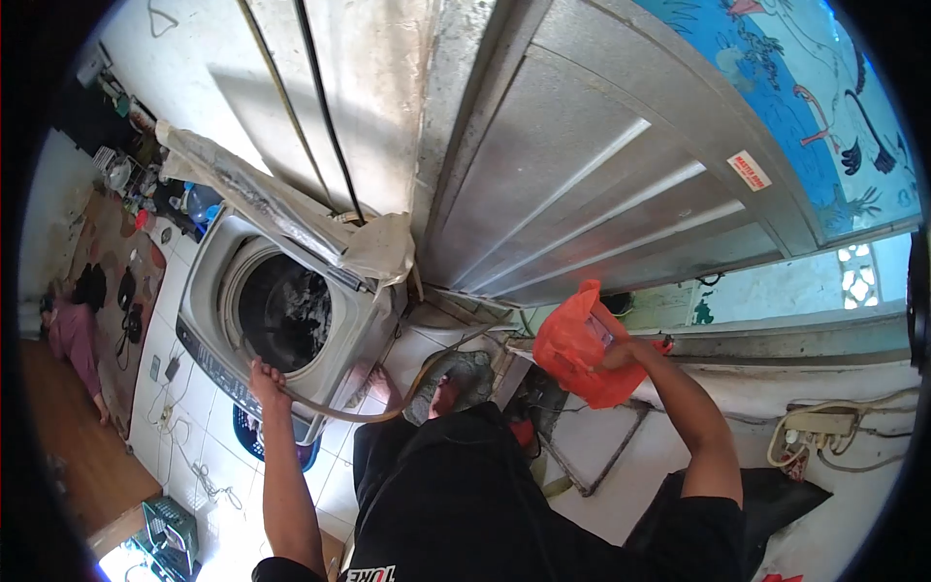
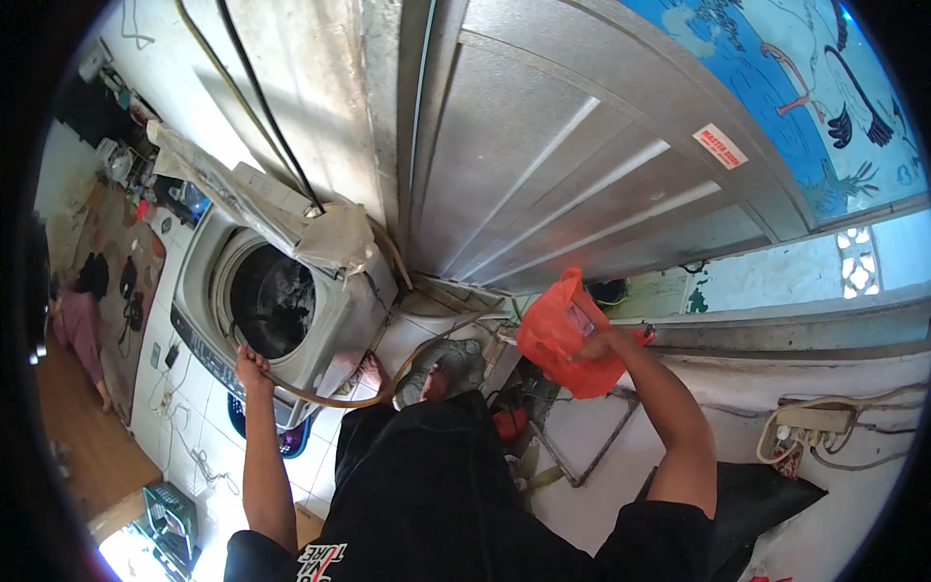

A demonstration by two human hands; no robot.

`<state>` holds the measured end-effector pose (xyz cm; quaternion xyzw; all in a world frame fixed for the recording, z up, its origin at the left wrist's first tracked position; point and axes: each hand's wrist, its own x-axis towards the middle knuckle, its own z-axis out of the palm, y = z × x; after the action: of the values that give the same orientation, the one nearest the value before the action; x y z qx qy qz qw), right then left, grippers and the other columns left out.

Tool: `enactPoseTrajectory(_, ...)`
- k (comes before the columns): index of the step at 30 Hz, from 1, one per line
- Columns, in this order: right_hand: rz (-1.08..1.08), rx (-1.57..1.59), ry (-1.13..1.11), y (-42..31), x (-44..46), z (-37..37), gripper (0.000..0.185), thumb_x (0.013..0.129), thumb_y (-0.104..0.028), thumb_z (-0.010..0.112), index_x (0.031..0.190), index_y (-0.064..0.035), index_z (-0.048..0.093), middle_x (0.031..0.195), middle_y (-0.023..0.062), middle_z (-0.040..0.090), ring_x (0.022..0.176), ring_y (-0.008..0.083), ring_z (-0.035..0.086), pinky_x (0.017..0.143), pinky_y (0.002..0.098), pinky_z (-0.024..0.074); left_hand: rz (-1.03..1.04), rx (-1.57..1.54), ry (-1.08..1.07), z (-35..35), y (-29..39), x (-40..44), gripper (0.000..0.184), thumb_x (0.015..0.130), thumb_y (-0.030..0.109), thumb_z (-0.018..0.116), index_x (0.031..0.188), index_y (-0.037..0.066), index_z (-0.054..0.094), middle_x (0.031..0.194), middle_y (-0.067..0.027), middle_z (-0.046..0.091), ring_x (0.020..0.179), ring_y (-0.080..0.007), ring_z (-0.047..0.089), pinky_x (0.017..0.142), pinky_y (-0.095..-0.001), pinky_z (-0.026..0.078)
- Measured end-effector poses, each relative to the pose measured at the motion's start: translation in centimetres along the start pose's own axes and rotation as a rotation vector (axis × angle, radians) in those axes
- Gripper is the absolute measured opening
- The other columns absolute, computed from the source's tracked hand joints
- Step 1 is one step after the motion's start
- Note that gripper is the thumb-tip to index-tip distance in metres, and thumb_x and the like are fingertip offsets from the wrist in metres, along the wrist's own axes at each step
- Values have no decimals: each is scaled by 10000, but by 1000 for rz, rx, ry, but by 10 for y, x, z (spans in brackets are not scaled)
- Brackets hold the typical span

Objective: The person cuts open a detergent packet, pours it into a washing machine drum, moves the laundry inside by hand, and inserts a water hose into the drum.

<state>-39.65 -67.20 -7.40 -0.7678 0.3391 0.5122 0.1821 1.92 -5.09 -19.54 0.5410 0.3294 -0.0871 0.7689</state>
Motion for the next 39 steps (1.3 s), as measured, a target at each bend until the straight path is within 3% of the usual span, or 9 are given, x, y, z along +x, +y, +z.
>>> enactPoseTrajectory(4, 30, -404, -7, -21, -28, -12, 711, 874, -651, 590, 1182, -16, 677, 1170, 225, 691, 1134, 345, 653, 1001, 415, 494, -47, -30, 13, 6, -1, 4, 126, 1001, 244, 561, 939, 139, 529, 663, 33, 427, 495, -100, 400, 403, -266, 316)
enactPoseTrajectory(5, 18, -413, -9, -25, -38, -14, 711, 874, -651, 590, 1182, -16, 677, 1170, 225, 691, 1134, 345, 653, 1001, 415, 494, -57, -64, 15, 11, 1, -1, 235, 982, 230, 593, 793, 172, 467, 633, 36, 425, 476, -96, 398, 390, -265, 305)
enactPoseTrajectory(8, 30, -298, 316, -33, -62, -13, 708, 905, -651, 525, 1007, 16, 742, 1100, 230, 701, 1091, 392, 653, 982, 443, 507, -66, -65, 56, 23, 3, -9, 214, 985, 227, 589, 808, 170, 482, 635, 36, 429, 475, -100, 397, 387, -267, 303)
enactPoseTrajectory(11, 115, -173, 395, -39, -72, -7, 650, 843, -524, 690, 1087, 79, 670, 1033, 290, 684, 1053, 369, 666, 937, 418, 528, -64, -89, 32, 22, -9, 3, 154, 985, 238, 591, 880, 156, 514, 639, 32, 437, 481, -107, 406, 390, -274, 319)
enactPoseTrajectory(13, 34, -285, 852, -57, -99, -7, 549, 823, -436, 731, 1057, 56, 674, 1004, 260, 686, 1001, 356, 673, 898, 448, 531, -89, -98, -1, 20, -10, 10, 142, 977, 261, 607, 930, 144, 542, 648, 26, 448, 480, -109, 406, 394, -280, 337)
enactPoseTrajectory(18, -990, 689, 794, -240, -257, -50, 223, 846, -204, 678, 933, -2, 643, 938, 181, 671, 901, 316, 659, 826, 411, 524, -88, -123, 19, 44, -1, -12, 171, 955, 293, 642, 1020, 145, 585, 628, 15, 438, 445, -105, 404, 370, -271, 309)
enactPoseTrajectory(22, -2086, 968, 1050, -340, -341, -75, 182, 862, -179, 654, 944, -23, 610, 924, 134, 639, 860, 277, 635, 765, 386, 515, -91, -127, -60, 68, 1, -29, 264, 1023, 329, 562, 1204, 138, 592, 693, 17, 442, 500, -107, 397, 408, -278, 322)
enactPoseTrajectory(26, -2782, 1359, 995, -441, -379, -104, 145, 877, -153, 629, 956, -44, 577, 910, 88, 607, 819, 238, 610, 705, 361, 506, -73, -125, -137, 79, 5, -36, 297, 1049, 308, 505, 1257, 97, 532, 693, 9, 424, 500, -112, 405, 410, -284, 347)
enactPoseTrajectory(39, -3089, 1225, 719, -598, -351, -117, 182, 821, -35, 610, 988, -52, 538, 908, 16, 554, 803, 188, 574, 650, 306, 488, -176, -276, -117, 79, 14, -37, 316, 1060, 325, 490, 1274, 93, 498, 715, 6, 419, 515, -105, 424, 425, -271, 365)
